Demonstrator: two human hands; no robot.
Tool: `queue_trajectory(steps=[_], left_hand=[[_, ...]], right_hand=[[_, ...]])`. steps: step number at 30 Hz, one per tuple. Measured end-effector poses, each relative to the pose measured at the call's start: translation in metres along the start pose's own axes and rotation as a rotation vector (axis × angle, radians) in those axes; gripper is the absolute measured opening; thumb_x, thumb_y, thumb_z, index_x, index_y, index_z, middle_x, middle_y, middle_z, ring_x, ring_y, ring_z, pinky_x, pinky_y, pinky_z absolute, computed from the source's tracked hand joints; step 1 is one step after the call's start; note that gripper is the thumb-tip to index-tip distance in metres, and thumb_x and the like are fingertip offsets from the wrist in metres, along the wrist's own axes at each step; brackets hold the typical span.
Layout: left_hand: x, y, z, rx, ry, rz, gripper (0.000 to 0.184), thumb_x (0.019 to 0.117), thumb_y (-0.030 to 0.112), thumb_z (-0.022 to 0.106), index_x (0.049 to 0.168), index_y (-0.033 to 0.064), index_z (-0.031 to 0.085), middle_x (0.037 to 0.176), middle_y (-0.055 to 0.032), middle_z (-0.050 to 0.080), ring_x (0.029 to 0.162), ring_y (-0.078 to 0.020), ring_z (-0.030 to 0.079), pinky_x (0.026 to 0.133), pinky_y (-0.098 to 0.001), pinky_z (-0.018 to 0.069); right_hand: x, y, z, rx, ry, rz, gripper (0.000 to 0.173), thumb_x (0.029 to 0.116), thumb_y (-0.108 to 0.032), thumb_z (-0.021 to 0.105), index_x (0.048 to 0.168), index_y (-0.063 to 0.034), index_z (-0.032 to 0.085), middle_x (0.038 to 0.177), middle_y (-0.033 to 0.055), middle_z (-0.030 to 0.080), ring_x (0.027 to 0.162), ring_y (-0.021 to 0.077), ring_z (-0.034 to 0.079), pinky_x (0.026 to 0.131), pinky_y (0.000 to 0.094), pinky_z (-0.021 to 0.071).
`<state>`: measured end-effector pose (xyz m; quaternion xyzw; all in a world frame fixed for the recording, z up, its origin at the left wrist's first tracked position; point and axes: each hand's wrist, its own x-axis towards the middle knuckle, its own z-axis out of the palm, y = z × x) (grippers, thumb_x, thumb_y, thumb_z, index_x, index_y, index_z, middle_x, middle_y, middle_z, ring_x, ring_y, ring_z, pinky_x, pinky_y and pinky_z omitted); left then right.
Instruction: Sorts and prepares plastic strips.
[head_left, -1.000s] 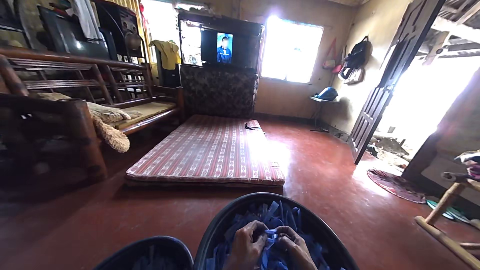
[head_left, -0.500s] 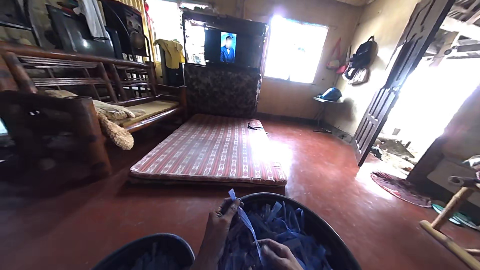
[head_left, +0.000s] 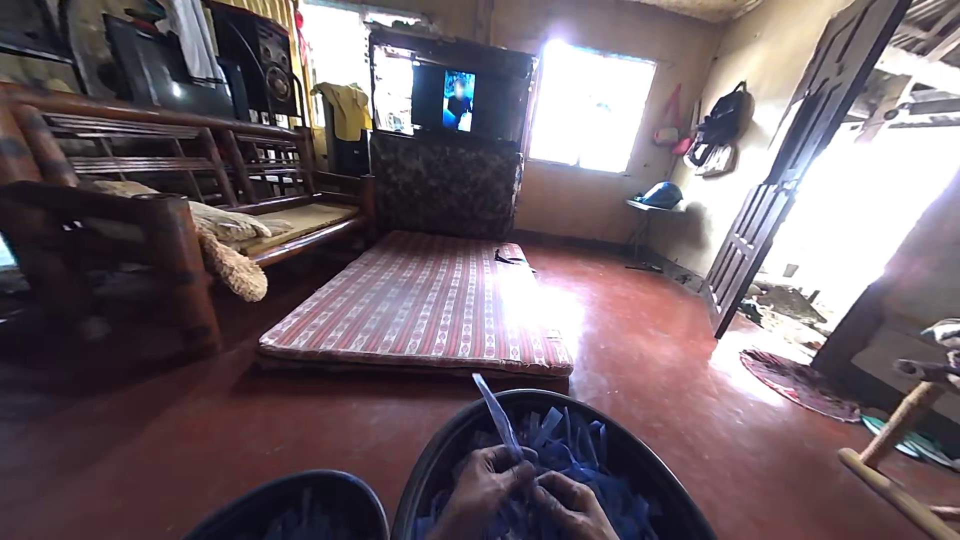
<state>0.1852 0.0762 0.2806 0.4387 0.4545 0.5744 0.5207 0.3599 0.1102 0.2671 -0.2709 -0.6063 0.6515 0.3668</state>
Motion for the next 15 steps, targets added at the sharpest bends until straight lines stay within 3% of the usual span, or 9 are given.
queue_trajectory(steps=[4,9,15], left_hand=[[0.004,0.011,-0.008,-0.016,0.204,0.022,0.008,0.0970,0.005,0.068,0.095,0.0012,0.074,0.079,-0.0020,0.074,0.072,-0.0067,0.069,0.072,-0.0244,0.0586],[0.008,0.023,-0.027,-0.140,0.320,0.056,0.015,0.1019,0.008,0.062,0.098,-0.0017,0.072,0.079,-0.0051,0.074,0.069,-0.0103,0.070,0.069,-0.0250,0.0601],[0.006,0.045,-0.048,-0.293,0.519,0.182,0.018,0.1035,0.005,0.057,0.095,-0.0026,0.071,0.079,-0.0064,0.075,0.068,-0.0109,0.071,0.066,-0.0240,0.0609]], right_hand=[[0.001,0.000,-0.003,-0.026,-0.056,-0.018,0.015,0.1012,-0.002,0.052,0.103,-0.0032,0.067,0.081,-0.0017,0.072,0.072,0.0087,0.070,0.072,0.0301,0.0614],[0.001,0.000,-0.001,-0.072,-0.096,-0.074,0.014,0.1000,0.001,0.053,0.104,-0.0011,0.066,0.082,-0.0022,0.072,0.072,0.0081,0.071,0.072,0.0296,0.0619],[0.000,-0.001,0.001,-0.154,-0.147,-0.126,0.014,0.0990,0.003,0.054,0.107,0.0033,0.065,0.085,-0.0003,0.073,0.075,0.0087,0.072,0.075,0.0307,0.0623]])
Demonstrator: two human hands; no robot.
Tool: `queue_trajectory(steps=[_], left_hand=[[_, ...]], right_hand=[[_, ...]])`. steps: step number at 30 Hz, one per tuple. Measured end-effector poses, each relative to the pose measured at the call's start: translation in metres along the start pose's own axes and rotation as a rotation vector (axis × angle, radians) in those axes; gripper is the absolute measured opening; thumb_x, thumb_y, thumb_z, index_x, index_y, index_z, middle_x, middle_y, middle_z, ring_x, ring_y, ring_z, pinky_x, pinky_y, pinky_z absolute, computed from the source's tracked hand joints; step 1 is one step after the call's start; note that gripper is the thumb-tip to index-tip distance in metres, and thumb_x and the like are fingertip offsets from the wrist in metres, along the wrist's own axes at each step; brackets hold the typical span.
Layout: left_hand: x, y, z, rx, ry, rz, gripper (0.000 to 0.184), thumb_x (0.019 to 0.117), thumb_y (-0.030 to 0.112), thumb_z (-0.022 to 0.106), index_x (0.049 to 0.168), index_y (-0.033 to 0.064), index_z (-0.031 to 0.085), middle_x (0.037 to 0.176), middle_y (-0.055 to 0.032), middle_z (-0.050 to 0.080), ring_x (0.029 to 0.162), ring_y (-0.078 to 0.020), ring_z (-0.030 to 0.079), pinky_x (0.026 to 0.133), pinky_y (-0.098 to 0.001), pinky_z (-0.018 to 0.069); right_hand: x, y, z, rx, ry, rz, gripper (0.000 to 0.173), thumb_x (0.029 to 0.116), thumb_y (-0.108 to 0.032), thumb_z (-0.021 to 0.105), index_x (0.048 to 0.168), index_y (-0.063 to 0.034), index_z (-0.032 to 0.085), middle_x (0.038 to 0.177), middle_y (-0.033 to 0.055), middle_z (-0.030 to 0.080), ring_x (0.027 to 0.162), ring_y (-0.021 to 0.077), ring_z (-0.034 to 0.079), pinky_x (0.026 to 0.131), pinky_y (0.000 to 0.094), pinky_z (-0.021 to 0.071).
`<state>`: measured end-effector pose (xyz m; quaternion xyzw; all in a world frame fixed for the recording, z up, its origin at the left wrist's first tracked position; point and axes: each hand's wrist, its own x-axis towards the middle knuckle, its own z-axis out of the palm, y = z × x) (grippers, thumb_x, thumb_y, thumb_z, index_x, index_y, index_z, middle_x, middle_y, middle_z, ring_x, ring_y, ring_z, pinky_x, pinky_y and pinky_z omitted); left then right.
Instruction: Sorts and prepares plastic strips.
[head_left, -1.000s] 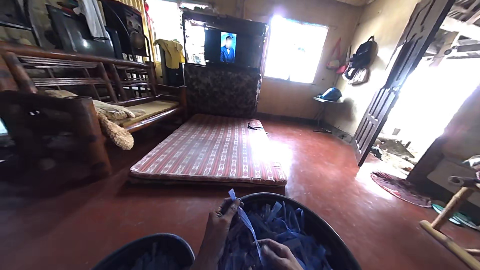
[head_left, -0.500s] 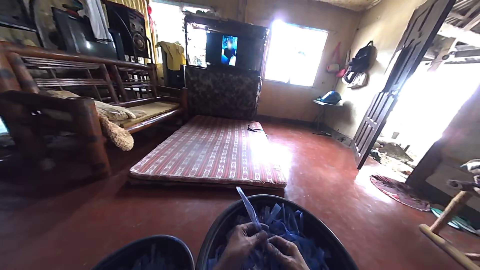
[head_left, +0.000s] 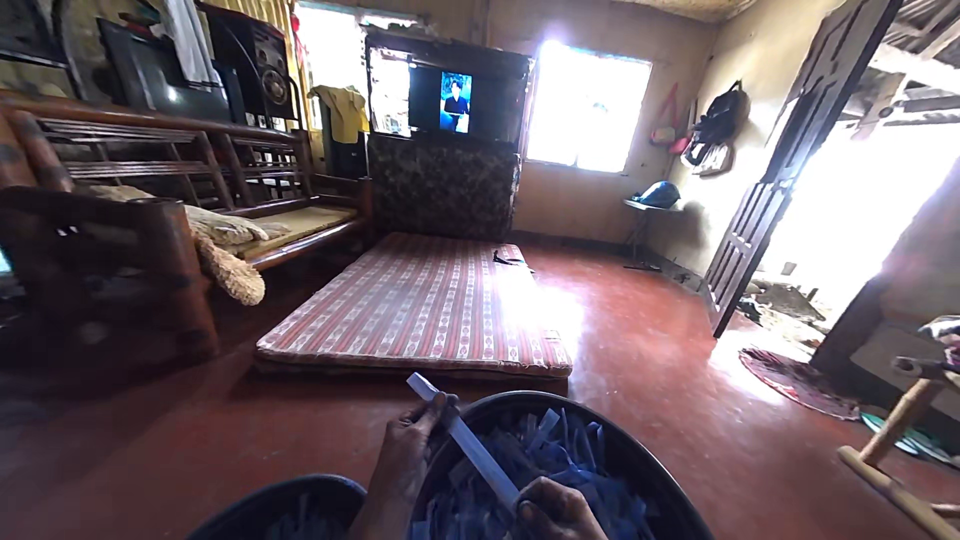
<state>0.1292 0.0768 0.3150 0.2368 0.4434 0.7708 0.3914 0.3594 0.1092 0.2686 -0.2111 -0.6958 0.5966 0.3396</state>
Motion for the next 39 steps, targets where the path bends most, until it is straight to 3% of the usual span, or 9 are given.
queue_trajectory(steps=[6,10,15,19,20,23,31,34,39], left_hand=[[0.000,0.021,-0.007,-0.094,0.077,0.145,0.021,0.1046,0.004,0.054,0.093,-0.0009,0.071,0.082,-0.0049,0.076,0.070,-0.0102,0.073,0.068,-0.0228,0.0615],[0.003,0.047,-0.034,0.052,0.047,0.465,0.025,0.1069,0.008,0.048,0.097,0.0050,0.070,0.088,0.0017,0.076,0.075,-0.0050,0.071,0.067,-0.0192,0.0594],[0.008,0.060,-0.101,0.345,0.028,0.588,0.024,0.1078,0.014,0.043,0.109,0.0052,0.066,0.095,0.0049,0.074,0.087,-0.0053,0.071,0.080,-0.0218,0.0602],[0.005,0.013,-0.175,0.719,0.009,0.508,0.028,0.1068,0.017,0.047,0.111,-0.0011,0.068,0.094,0.0017,0.074,0.084,-0.0013,0.071,0.080,-0.0201,0.0600],[-0.002,-0.002,-0.195,0.901,0.004,0.448,0.031,0.1066,0.017,0.048,0.112,-0.0038,0.069,0.096,-0.0040,0.074,0.084,-0.0040,0.070,0.082,-0.0242,0.0587],[-0.025,-0.039,-0.234,1.235,-0.075,0.097,0.032,0.1082,0.016,0.049,0.115,-0.0081,0.070,0.101,-0.0263,0.072,0.094,-0.0411,0.070,0.091,-0.0632,0.0505],[0.003,-0.103,-0.285,1.400,-0.026,-0.321,0.036,0.1074,0.020,0.055,0.128,-0.0085,0.064,0.118,-0.0343,0.067,0.116,-0.0515,0.062,0.104,-0.0663,0.0415],[0.030,-0.094,-0.266,1.425,-0.057,-0.271,0.059,0.1016,0.021,0.066,0.148,-0.0079,0.045,0.136,-0.0352,0.057,0.129,-0.0522,0.054,0.111,-0.0647,0.0382],[0.051,-0.032,-0.181,1.425,-0.230,0.099,0.043,0.1042,0.018,0.061,0.140,-0.0052,0.057,0.132,-0.0278,0.063,0.123,-0.0428,0.062,0.108,-0.0560,0.0451]], right_hand=[[0.003,0.002,0.004,-0.207,-0.035,-0.041,0.016,0.0990,0.000,0.057,0.110,0.0098,0.065,0.089,0.0088,0.072,0.079,0.0121,0.071,0.078,0.0328,0.0609],[0.002,0.007,-0.008,-0.569,0.046,-0.074,0.019,0.0970,-0.003,0.061,0.110,0.0088,0.070,0.096,0.0195,0.074,0.087,0.0257,0.073,0.085,0.0442,0.0578],[0.004,0.011,-0.038,-0.539,0.367,-0.075,0.020,0.0962,-0.002,0.059,0.110,0.0049,0.071,0.096,0.0136,0.073,0.083,0.0189,0.072,0.079,0.0395,0.0610],[0.003,0.004,-0.049,-0.425,0.491,-0.055,0.021,0.0983,-0.006,0.057,0.112,0.0039,0.069,0.097,0.0081,0.072,0.080,0.0100,0.070,0.075,0.0301,0.0610],[0.002,0.004,-0.049,-0.404,0.491,-0.035,0.021,0.0987,-0.006,0.057,0.113,0.0041,0.068,0.097,0.0077,0.072,0.079,0.0097,0.070,0.075,0.0297,0.0611],[0.003,0.006,-0.050,-0.385,0.473,-0.002,0.019,0.0998,-0.007,0.056,0.112,0.0028,0.067,0.091,0.0044,0.072,0.075,0.0083,0.070,0.072,0.0276,0.0615],[0.008,0.007,-0.051,-0.644,0.097,0.414,0.023,0.1022,-0.014,0.057,0.114,0.0028,0.068,0.095,0.0133,0.070,0.080,0.0193,0.069,0.079,0.0388,0.0576],[0.012,0.015,-0.047,-0.840,-0.184,0.628,0.029,0.1031,-0.021,0.059,0.111,0.0042,0.070,0.099,0.0205,0.071,0.091,0.0314,0.069,0.088,0.0511,0.0533],[0.022,0.029,-0.025,-1.119,-0.395,0.896,0.039,0.1007,-0.034,0.062,0.113,0.0028,0.069,0.119,0.0260,0.067,0.119,0.0435,0.061,0.098,0.0644,0.0456]])
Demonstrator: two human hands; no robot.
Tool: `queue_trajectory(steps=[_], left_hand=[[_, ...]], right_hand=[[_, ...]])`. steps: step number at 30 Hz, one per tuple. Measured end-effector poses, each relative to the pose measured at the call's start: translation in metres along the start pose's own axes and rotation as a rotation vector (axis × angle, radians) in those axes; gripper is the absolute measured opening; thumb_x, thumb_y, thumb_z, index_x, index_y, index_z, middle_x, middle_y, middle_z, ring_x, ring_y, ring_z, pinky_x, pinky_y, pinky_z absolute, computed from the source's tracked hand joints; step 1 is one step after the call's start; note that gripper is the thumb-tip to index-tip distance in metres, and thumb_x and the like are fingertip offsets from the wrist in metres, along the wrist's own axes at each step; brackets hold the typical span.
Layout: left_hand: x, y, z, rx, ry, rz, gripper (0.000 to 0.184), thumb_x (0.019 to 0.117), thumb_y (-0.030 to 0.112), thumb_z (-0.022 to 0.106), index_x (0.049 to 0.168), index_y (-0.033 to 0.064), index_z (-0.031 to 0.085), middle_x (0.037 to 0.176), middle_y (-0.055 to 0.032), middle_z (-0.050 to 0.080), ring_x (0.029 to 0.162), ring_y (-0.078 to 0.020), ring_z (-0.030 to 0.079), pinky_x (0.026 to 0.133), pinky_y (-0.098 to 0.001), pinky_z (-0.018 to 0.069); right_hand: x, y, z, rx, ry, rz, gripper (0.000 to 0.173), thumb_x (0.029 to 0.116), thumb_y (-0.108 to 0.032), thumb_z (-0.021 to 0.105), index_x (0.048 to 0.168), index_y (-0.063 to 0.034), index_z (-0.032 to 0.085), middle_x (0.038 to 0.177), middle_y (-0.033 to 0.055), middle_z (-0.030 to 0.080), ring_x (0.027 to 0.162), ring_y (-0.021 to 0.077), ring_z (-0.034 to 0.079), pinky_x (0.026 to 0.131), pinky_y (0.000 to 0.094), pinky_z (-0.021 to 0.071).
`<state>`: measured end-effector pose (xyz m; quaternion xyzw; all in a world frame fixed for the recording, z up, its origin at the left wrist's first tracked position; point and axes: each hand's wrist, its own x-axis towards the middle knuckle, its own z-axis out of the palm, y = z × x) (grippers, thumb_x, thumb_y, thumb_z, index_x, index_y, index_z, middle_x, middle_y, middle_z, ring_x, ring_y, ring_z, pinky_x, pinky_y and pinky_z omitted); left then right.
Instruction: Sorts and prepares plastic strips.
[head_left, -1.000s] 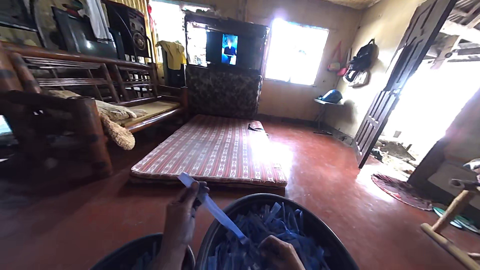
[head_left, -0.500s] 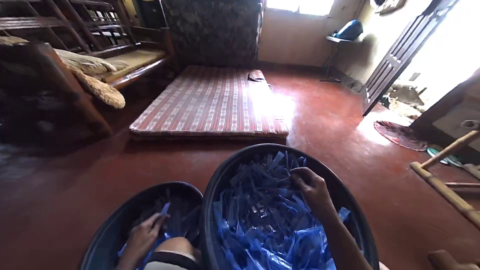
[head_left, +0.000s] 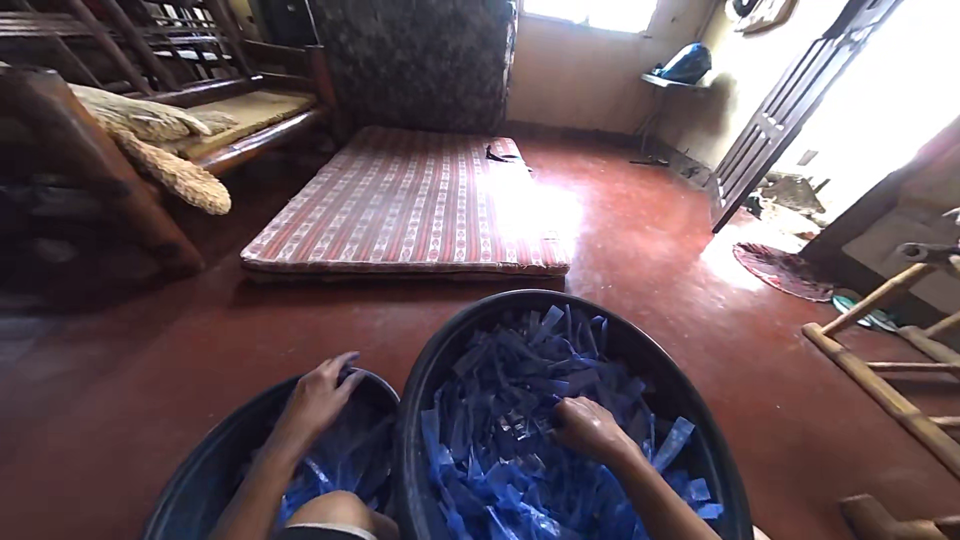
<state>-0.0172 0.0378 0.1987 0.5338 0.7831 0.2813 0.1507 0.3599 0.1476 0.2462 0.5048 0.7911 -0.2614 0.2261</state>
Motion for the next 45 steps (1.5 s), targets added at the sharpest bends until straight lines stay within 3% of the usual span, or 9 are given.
queue_trajectory(steps=[5,8,10,18,25,30,34,38,45], left_hand=[[-0.012,0.110,-0.051,-0.010,0.124,0.420,0.032,0.1040,0.022,0.059,0.125,0.0005,0.070,0.119,-0.0181,0.072,0.108,-0.0297,0.071,0.098,-0.0473,0.0544],[-0.026,0.164,-0.054,-0.128,0.135,0.527,0.029,0.1025,0.026,0.061,0.120,0.0067,0.073,0.113,-0.0082,0.074,0.102,-0.0124,0.071,0.092,-0.0287,0.0566],[-0.030,0.187,-0.041,-0.211,0.084,0.536,0.025,0.1010,0.023,0.063,0.117,0.0069,0.075,0.110,-0.0075,0.075,0.098,-0.0115,0.071,0.090,-0.0292,0.0572],[-0.041,0.221,0.063,-0.526,-0.443,0.411,0.044,0.0909,0.008,0.075,0.132,-0.0037,0.063,0.118,-0.0186,0.071,0.104,-0.0242,0.072,0.095,-0.0396,0.0569],[-0.046,0.225,0.072,-0.566,-0.323,0.544,0.048,0.0885,0.004,0.076,0.131,-0.0078,0.058,0.104,-0.0175,0.075,0.093,-0.0251,0.075,0.087,-0.0414,0.0592],[-0.053,0.225,0.073,-0.516,-0.106,0.610,0.027,0.0901,0.005,0.073,0.113,-0.0073,0.069,0.097,-0.0182,0.075,0.088,-0.0247,0.074,0.084,-0.0387,0.0593],[-0.052,0.226,0.069,-0.563,-0.068,0.431,0.020,0.0944,0.010,0.069,0.109,-0.0034,0.074,0.097,-0.0145,0.076,0.087,-0.0184,0.073,0.085,-0.0346,0.0579],[-0.046,0.224,0.064,-0.611,-0.088,0.309,0.018,0.0936,0.013,0.072,0.106,0.0014,0.077,0.098,-0.0100,0.077,0.090,-0.0139,0.072,0.088,-0.0335,0.0556],[-0.047,0.222,0.065,-0.638,-0.158,0.274,0.021,0.0939,0.012,0.072,0.111,0.0022,0.077,0.109,-0.0121,0.075,0.100,-0.0156,0.071,0.095,-0.0333,0.0546]], right_hand=[[0.001,0.014,-0.006,0.298,0.140,-0.284,0.030,0.1000,-0.020,0.063,0.113,0.0057,0.069,0.104,0.0242,0.068,0.097,0.0363,0.065,0.090,0.0561,0.0487],[-0.012,0.022,-0.013,0.724,0.314,-0.455,0.021,0.0997,-0.020,0.063,0.106,-0.0002,0.067,0.082,0.0023,0.062,0.069,0.0074,0.057,0.068,0.0278,0.0505],[-0.018,0.023,-0.014,0.971,0.406,-0.562,0.012,0.0974,-0.016,0.062,0.100,-0.0047,0.067,0.075,-0.0066,0.061,0.063,0.0003,0.056,0.062,0.0201,0.0503],[-0.032,0.016,-0.013,1.228,0.548,-0.657,0.009,0.0980,-0.010,0.058,0.099,-0.0037,0.065,0.073,-0.0045,0.066,0.062,0.0045,0.062,0.061,0.0230,0.0558],[-0.041,0.006,-0.014,1.497,0.646,-0.468,0.014,0.1043,-0.004,0.047,0.100,0.0008,0.059,0.066,0.0024,0.066,0.054,0.0096,0.063,0.054,0.0253,0.0565],[-0.045,-0.001,-0.013,1.647,0.605,-0.451,0.017,0.1075,-0.008,0.042,0.107,0.0013,0.056,0.074,0.0065,0.070,0.061,0.0148,0.070,0.061,0.0299,0.0609],[-0.044,-0.007,-0.007,1.328,0.791,-0.559,0.025,0.0989,-0.001,0.055,0.122,0.0070,0.051,0.090,0.0104,0.073,0.075,0.0166,0.074,0.073,0.0336,0.0631],[-0.038,-0.008,0.004,0.720,1.032,-0.657,0.026,0.0893,-0.006,0.072,0.110,0.0090,0.068,0.096,0.0168,0.072,0.083,0.0199,0.072,0.079,0.0357,0.0602],[-0.036,-0.006,0.005,0.647,1.056,-0.642,0.019,0.0896,-0.002,0.070,0.106,0.0067,0.072,0.100,0.0181,0.074,0.087,0.0220,0.073,0.083,0.0357,0.0605]])
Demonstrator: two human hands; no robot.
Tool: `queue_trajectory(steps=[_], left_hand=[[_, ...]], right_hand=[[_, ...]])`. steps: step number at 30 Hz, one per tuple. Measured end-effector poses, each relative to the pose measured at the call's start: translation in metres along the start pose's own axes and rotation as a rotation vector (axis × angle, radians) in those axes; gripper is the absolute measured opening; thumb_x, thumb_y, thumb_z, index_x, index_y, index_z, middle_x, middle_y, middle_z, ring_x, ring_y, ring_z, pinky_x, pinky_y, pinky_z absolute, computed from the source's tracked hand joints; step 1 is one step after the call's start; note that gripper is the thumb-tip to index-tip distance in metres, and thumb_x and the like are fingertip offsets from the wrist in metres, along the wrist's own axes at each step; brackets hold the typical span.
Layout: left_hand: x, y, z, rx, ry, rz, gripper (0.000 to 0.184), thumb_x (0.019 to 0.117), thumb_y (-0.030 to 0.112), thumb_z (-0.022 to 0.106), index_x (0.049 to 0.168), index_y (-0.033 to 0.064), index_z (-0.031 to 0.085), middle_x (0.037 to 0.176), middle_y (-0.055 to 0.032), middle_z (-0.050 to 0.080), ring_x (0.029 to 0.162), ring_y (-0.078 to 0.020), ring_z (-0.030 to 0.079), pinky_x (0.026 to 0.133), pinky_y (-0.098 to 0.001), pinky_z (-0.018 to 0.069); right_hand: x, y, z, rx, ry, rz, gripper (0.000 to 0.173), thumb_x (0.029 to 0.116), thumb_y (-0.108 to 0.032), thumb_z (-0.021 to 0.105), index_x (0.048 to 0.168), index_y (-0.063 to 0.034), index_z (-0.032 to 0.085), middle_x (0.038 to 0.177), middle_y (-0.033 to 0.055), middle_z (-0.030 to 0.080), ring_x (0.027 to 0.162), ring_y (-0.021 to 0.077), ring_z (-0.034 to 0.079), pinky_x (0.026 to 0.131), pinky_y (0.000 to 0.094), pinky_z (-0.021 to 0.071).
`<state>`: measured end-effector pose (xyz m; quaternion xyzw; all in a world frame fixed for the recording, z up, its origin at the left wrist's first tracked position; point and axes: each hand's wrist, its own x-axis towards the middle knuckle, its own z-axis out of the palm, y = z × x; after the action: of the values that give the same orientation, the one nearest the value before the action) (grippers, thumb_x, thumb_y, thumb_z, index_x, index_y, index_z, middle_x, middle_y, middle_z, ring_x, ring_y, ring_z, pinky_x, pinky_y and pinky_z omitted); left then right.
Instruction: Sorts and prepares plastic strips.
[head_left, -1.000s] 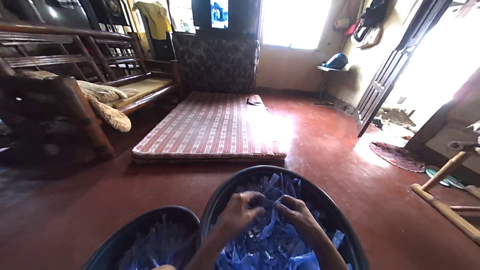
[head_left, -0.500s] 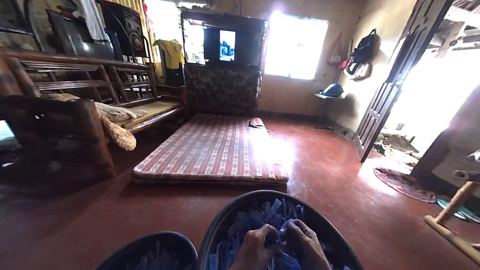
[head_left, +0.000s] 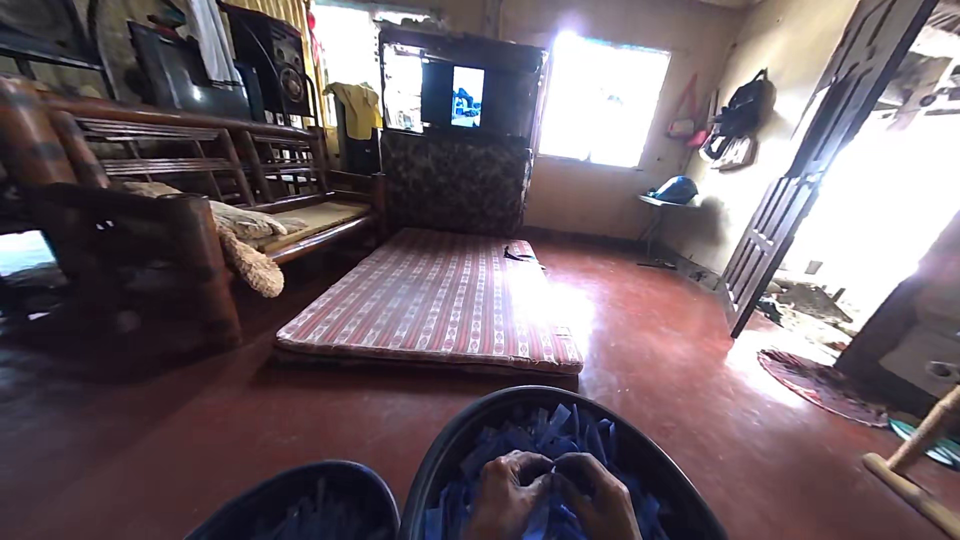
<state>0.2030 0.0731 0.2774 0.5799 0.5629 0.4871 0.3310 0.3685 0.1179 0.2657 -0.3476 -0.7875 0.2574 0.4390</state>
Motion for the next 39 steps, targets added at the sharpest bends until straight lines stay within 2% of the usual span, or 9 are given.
queue_trajectory(steps=[5,8,11,20,25,29,33,35,39], left_hand=[[-0.005,0.004,0.006,0.053,0.062,0.078,0.020,0.0893,0.004,0.072,0.107,-0.0051,0.074,0.103,-0.0171,0.075,0.093,-0.0201,0.072,0.090,-0.0342,0.0568],[-0.007,0.004,0.008,0.065,0.086,0.114,0.017,0.0877,0.000,0.071,0.103,-0.0054,0.075,0.103,-0.0180,0.074,0.092,-0.0209,0.072,0.088,-0.0330,0.0575],[-0.006,0.001,0.009,0.090,0.107,0.167,0.017,0.0868,-0.002,0.071,0.103,-0.0057,0.075,0.103,-0.0193,0.074,0.092,-0.0229,0.073,0.088,-0.0340,0.0579],[-0.009,0.001,0.010,0.278,0.066,0.283,0.016,0.0900,0.001,0.068,0.102,-0.0064,0.076,0.098,-0.0222,0.075,0.094,-0.0327,0.073,0.090,-0.0424,0.0573],[-0.009,0.002,0.006,0.466,-0.038,0.225,0.020,0.0973,0.008,0.063,0.105,-0.0069,0.073,0.101,-0.0238,0.072,0.096,-0.0381,0.072,0.087,-0.0517,0.0567],[-0.011,0.008,0.007,0.557,-0.086,0.215,0.023,0.0971,0.011,0.062,0.104,-0.0096,0.071,0.102,-0.0260,0.071,0.095,-0.0398,0.072,0.084,-0.0522,0.0569],[-0.012,0.007,0.008,0.519,-0.031,0.310,0.020,0.0936,0.008,0.064,0.098,-0.0106,0.071,0.095,-0.0261,0.072,0.089,-0.0391,0.073,0.081,-0.0502,0.0585],[-0.013,0.005,0.010,0.478,0.032,0.384,0.015,0.0895,0.004,0.067,0.093,-0.0098,0.071,0.089,-0.0245,0.071,0.083,-0.0372,0.073,0.077,-0.0480,0.0594],[-0.013,0.002,0.013,0.390,0.106,0.466,0.013,0.0865,0.002,0.069,0.092,-0.0093,0.072,0.087,-0.0232,0.072,0.080,-0.0340,0.073,0.076,-0.0436,0.0604]], right_hand=[[-0.003,-0.004,0.005,-0.103,0.016,-0.047,0.020,0.0864,0.004,0.067,0.105,0.0093,0.072,0.098,0.0215,0.074,0.085,0.0287,0.074,0.081,0.0402,0.0607],[-0.004,-0.007,0.010,-0.149,0.025,-0.058,0.021,0.0837,0.006,0.067,0.104,0.0100,0.072,0.096,0.0219,0.073,0.083,0.0306,0.074,0.079,0.0424,0.0607],[-0.004,-0.011,0.009,-0.103,-0.010,0.011,0.024,0.0844,0.005,0.067,0.108,0.0108,0.071,0.099,0.0224,0.073,0.086,0.0303,0.073,0.082,0.0431,0.0595],[-0.002,-0.013,0.006,-0.092,-0.039,0.132,0.027,0.0843,0.002,0.068,0.110,0.0102,0.067,0.091,0.0193,0.072,0.081,0.0287,0.071,0.078,0.0455,0.0573],[-0.002,-0.016,0.006,-0.129,-0.050,0.111,0.031,0.0839,0.002,0.067,0.114,0.0101,0.065,0.083,0.0171,0.070,0.073,0.0266,0.068,0.071,0.0434,0.0565],[-0.002,-0.020,0.005,-0.119,-0.086,0.107,0.034,0.0844,0.003,0.067,0.118,0.0106,0.062,0.085,0.0168,0.070,0.075,0.0279,0.070,0.073,0.0447,0.0571],[0.000,-0.015,0.002,-0.011,-0.083,0.126,0.037,0.0851,0.002,0.066,0.121,0.0112,0.059,0.088,0.0163,0.071,0.078,0.0247,0.070,0.074,0.0427,0.0573],[0.002,-0.011,0.001,0.089,-0.076,0.172,0.039,0.0843,0.002,0.065,0.122,0.0102,0.057,0.090,0.0135,0.070,0.078,0.0186,0.068,0.074,0.0382,0.0570],[0.004,-0.012,-0.001,0.329,-0.071,0.295,0.038,0.0836,0.007,0.062,0.121,0.0080,0.053,0.089,0.0056,0.067,0.078,0.0078,0.066,0.073,0.0277,0.0559]])
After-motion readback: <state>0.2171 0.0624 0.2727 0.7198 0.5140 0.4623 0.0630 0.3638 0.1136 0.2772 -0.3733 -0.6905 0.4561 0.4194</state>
